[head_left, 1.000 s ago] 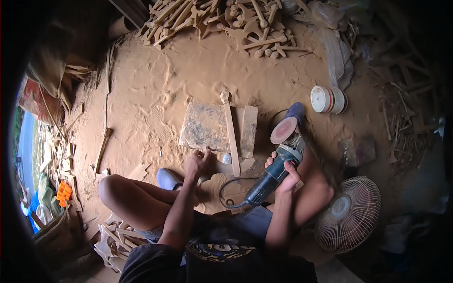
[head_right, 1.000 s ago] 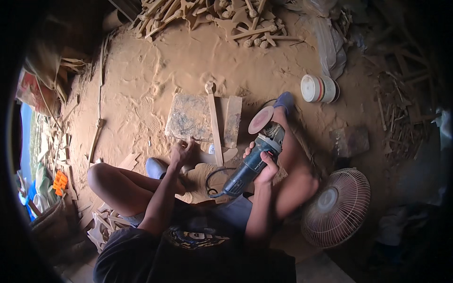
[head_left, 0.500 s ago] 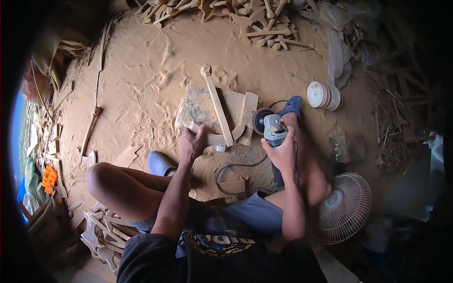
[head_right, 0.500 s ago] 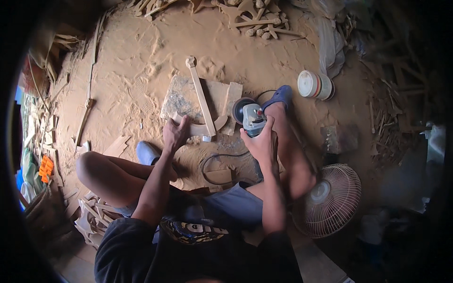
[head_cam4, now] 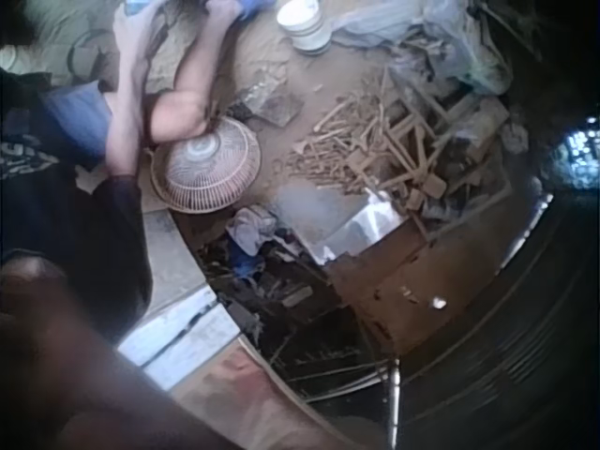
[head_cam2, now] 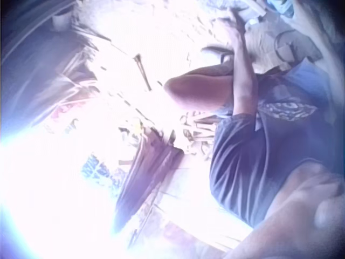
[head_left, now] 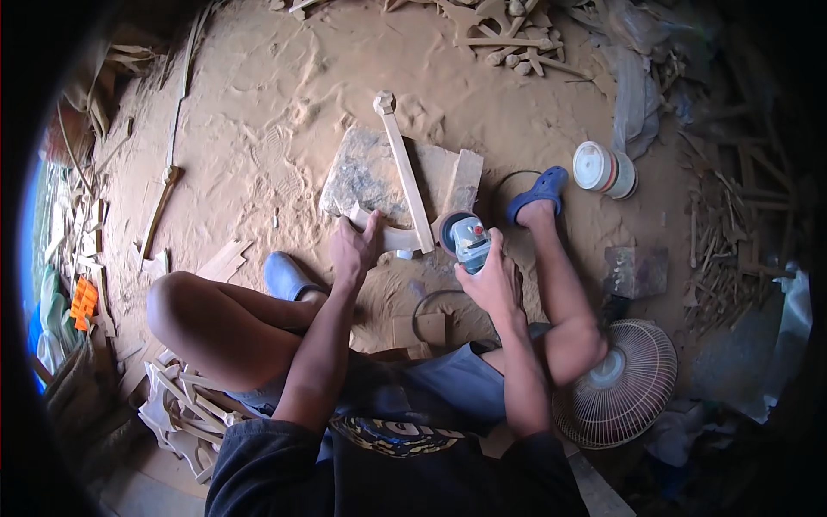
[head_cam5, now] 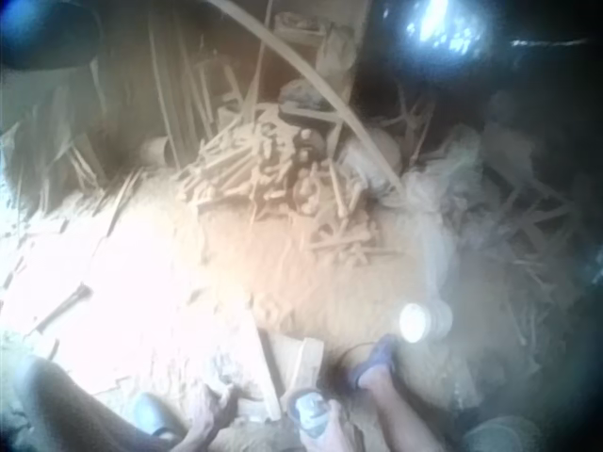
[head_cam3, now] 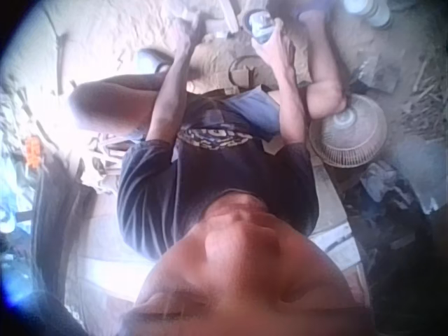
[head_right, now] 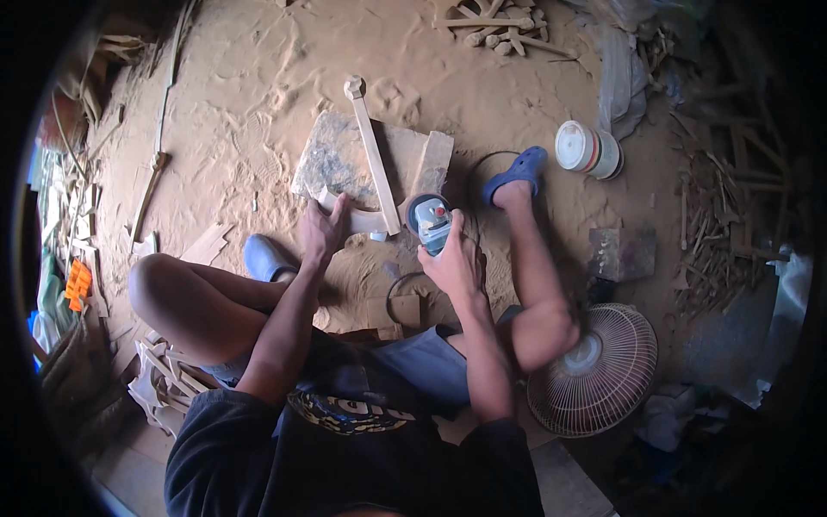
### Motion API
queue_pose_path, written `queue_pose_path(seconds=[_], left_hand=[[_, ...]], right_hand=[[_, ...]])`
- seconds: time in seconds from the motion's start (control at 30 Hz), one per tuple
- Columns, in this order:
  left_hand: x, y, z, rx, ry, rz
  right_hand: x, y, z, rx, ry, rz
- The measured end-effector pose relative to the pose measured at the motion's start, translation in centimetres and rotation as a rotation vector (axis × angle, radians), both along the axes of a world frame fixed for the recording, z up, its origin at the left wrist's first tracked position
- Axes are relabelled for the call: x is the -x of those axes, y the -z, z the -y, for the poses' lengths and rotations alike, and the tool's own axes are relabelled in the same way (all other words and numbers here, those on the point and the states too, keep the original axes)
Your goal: The person uses an angle grinder to sand and smooth the surfaces of a wooden axe head and its handle.
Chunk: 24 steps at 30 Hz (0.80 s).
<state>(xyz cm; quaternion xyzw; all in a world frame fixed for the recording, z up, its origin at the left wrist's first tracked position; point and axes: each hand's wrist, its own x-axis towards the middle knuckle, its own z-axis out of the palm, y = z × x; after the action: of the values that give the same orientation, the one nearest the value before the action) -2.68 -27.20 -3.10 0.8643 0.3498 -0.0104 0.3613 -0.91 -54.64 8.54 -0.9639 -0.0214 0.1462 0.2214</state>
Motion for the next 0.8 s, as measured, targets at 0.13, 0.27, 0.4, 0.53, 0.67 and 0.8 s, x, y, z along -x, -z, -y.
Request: queue_pose_path(seconds=[0.13, 0.27, 0.4, 0.53, 0.67, 0.8], left_hand=[[-0.1, 0.0, -0.1, 0.005, 0.002, -0.019], [0.0, -0.5, 0.2, -0.007, 0.001, 0.013], [-0.1, -0.4, 0.3, -0.023, -0.002, 0.012], [0.0, 0.3, 0.0, -0.05, 0.017, -0.003], [-0.1, -0.2, 0.0, -0.02, 0.011, -0.018], [-0.2, -1.0, 0.2, -0.006, 0.016, -0.018]], right_hand=[[-0.4, -0.8, -1.1, 0.035, -0.002, -0.043], [-0.7, -1.0, -1.5, 0.011, 0.011, -0.09], [-0.5, -0.7, -1.5, 0.035, 0.006, -0.08], [-0.5, 0.0, -1.8, 0.123, 0.025, -0.005], [-1.0, -0.6, -1.6, 0.088, 0.042, -0.018], [-0.7, -0.6, -1.9, 0.044, 0.006, -0.014]])
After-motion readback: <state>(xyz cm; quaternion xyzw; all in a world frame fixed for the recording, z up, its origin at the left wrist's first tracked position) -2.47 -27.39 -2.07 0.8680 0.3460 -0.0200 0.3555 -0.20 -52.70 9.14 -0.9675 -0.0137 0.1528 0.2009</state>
